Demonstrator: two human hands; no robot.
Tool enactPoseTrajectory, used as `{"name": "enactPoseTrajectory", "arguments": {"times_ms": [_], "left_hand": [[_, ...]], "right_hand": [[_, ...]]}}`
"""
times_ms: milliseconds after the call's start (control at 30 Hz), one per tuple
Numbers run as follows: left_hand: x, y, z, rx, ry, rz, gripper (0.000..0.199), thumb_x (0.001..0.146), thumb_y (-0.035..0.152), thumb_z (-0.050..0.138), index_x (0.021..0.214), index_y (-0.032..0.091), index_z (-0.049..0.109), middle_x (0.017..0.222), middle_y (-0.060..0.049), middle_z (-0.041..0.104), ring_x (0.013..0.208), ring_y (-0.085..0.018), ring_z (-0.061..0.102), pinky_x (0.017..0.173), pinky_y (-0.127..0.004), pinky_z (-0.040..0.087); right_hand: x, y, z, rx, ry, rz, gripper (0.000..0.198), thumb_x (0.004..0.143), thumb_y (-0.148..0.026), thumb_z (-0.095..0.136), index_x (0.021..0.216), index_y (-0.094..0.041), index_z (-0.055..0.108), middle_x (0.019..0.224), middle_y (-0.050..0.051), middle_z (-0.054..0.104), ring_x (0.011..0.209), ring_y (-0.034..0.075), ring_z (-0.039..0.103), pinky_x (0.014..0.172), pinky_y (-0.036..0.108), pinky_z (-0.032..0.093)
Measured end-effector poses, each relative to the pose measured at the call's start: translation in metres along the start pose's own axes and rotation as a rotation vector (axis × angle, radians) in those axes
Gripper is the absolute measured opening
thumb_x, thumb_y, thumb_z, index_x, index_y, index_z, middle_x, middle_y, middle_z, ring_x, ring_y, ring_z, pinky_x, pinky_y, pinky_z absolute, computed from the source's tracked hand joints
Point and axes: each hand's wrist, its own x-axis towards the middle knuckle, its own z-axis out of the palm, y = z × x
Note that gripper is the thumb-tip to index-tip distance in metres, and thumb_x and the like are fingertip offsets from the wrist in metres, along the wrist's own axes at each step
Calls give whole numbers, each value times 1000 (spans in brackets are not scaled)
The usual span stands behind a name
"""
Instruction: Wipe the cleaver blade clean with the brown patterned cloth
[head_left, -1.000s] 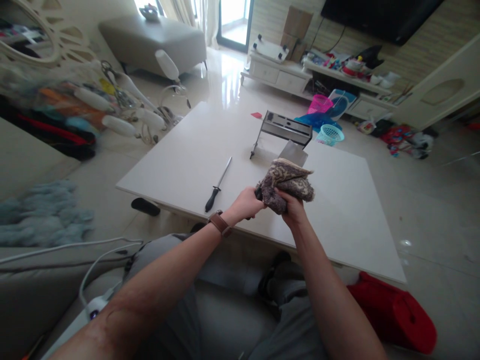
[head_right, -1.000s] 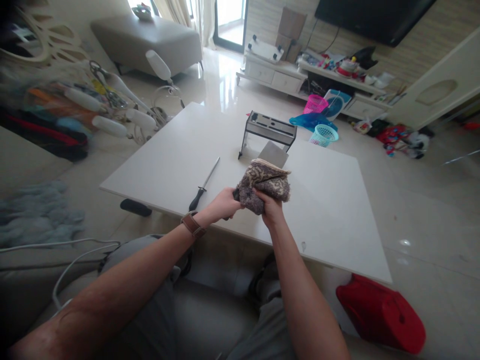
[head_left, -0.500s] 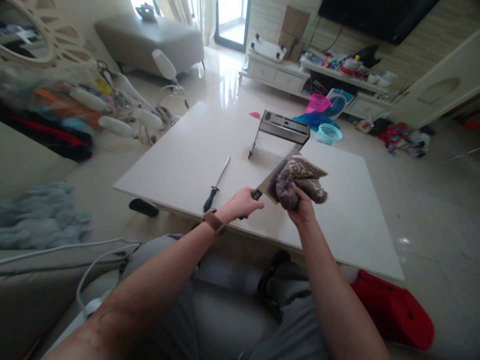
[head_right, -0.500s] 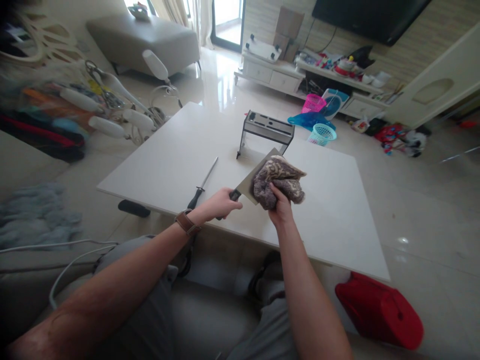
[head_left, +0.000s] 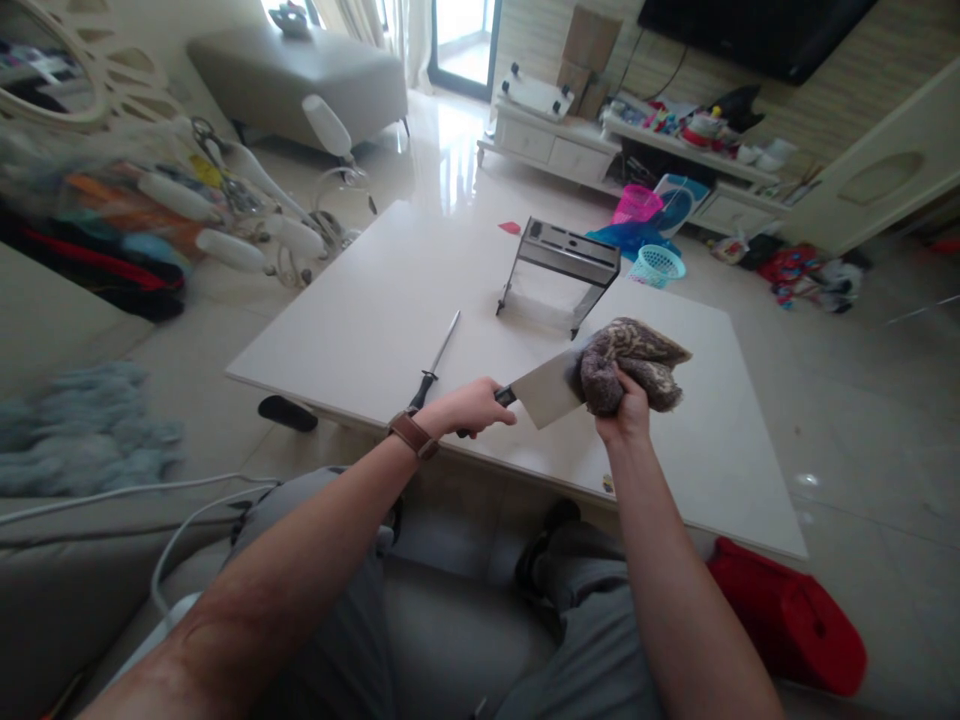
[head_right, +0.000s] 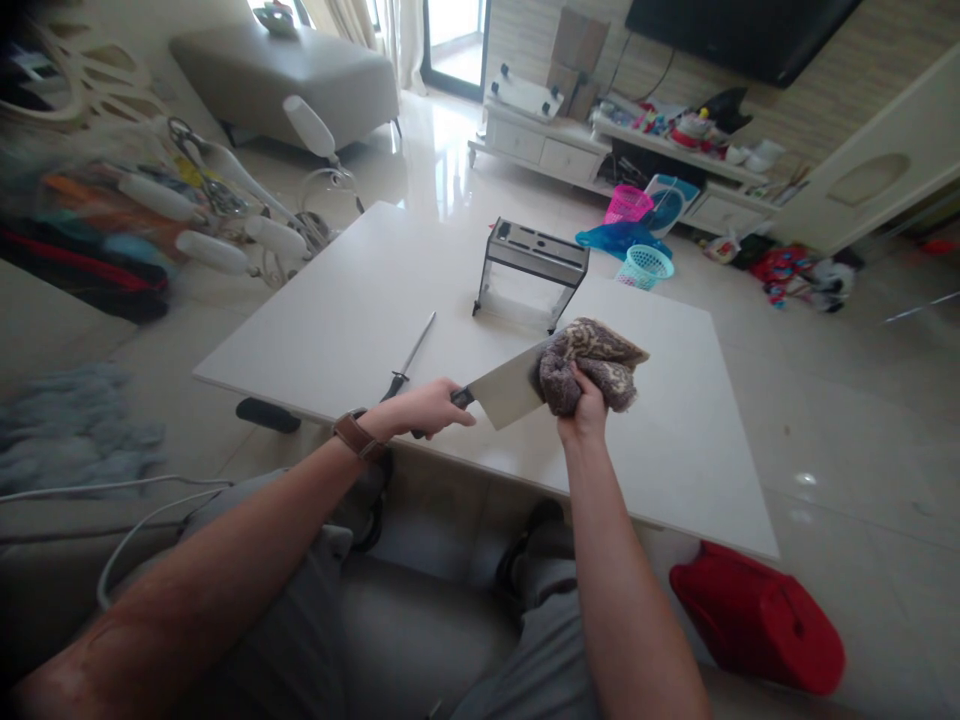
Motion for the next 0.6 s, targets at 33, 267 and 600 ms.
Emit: {"name": "enactPoseTrajectory", "arguments": {"times_ms": [33, 267, 600], "left_hand": [[-2, -1, -5, 44, -8, -25, 25, 74, 32, 71, 69, 19, 49, 50, 3, 48, 40, -12, 49, 36, -22, 37], [-13, -7, -32, 371, -123, -56, 27, 68, 34, 78, 72, 19, 57, 52, 2, 52, 44, -13, 49, 41, -24, 39], [-10, -6, -33, 365, -131, -11, 26, 71, 34, 77, 70, 18, 57, 50, 3, 49, 44, -12, 47, 41, -23, 38]], "right_hand": [[2, -6, -3, -23, 4, -18, 29, 65, -23, 84, 93, -19, 74, 95, 0, 80, 96, 18, 76, 90, 30, 64], [-21, -35, -17, -480, -214, 207, 47, 47, -15, 95, 90, -17, 77, 98, 6, 81, 97, 28, 76, 87, 40, 66], [-21, -20, -12, -449, -209, 209, 52, 45, -18, 96, 93, -20, 76, 102, 5, 80, 100, 30, 75, 97, 48, 62]]}}
